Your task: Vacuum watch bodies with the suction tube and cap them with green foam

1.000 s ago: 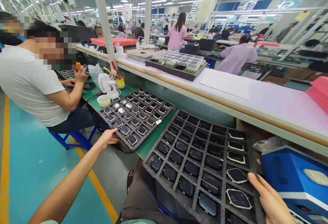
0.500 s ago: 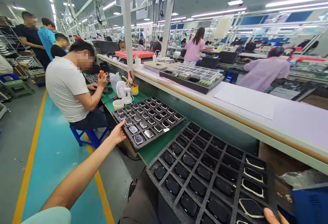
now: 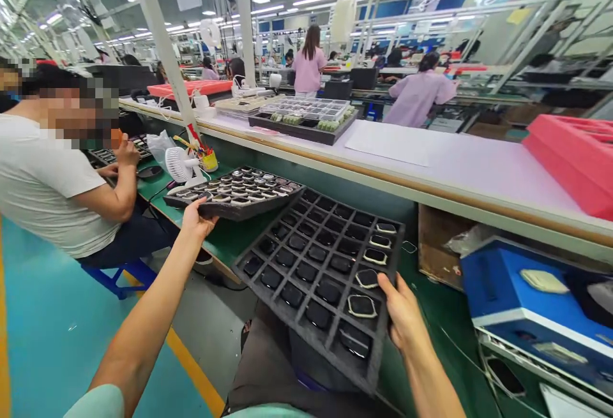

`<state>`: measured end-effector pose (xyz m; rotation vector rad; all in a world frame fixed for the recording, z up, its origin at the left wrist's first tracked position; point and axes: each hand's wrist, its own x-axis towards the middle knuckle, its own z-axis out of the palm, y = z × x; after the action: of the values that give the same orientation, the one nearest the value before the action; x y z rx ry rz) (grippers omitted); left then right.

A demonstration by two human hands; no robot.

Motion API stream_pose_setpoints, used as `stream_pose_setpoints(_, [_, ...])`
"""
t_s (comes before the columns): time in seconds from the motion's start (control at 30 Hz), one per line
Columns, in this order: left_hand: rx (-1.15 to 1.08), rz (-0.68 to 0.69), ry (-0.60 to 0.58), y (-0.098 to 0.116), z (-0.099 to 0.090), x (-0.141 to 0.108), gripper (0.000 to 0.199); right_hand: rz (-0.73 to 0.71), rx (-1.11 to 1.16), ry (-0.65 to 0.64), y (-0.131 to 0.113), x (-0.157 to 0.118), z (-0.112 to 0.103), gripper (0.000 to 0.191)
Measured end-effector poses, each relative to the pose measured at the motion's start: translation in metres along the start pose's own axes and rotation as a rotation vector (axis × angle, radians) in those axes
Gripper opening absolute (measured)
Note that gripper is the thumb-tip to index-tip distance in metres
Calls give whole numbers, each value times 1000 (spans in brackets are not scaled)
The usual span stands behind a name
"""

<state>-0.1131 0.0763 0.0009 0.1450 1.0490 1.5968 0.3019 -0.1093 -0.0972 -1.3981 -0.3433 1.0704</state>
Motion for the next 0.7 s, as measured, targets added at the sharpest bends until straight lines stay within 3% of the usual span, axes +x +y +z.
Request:
stream_pose_setpoints(0.1, [-47,59,-41,7,19,-1,18,8,36,-35,5,-9,17,49])
stream_pose_setpoints(0.23, [-102,126,-103,12,43,1,14,-33,54,-60,13,-26,15,57])
stream_pose_setpoints(0.33, [-126,168,-141,7,57,3,13,-46,59,-47,18,-36,10,62])
stream_pose_setpoints(0.43, [-137,207,-194,-2,67,3,18,-62,61,-48,19,-35,20,61])
stream_pose_setpoints(0.53, [-144,220,-249,-12,74,1,18,-91,55,-94,19,-21,49,52])
stream_pose_setpoints(0.7, [-154,229,-293,-23,75,-4,16,-131,11,-196,21,6,121,32])
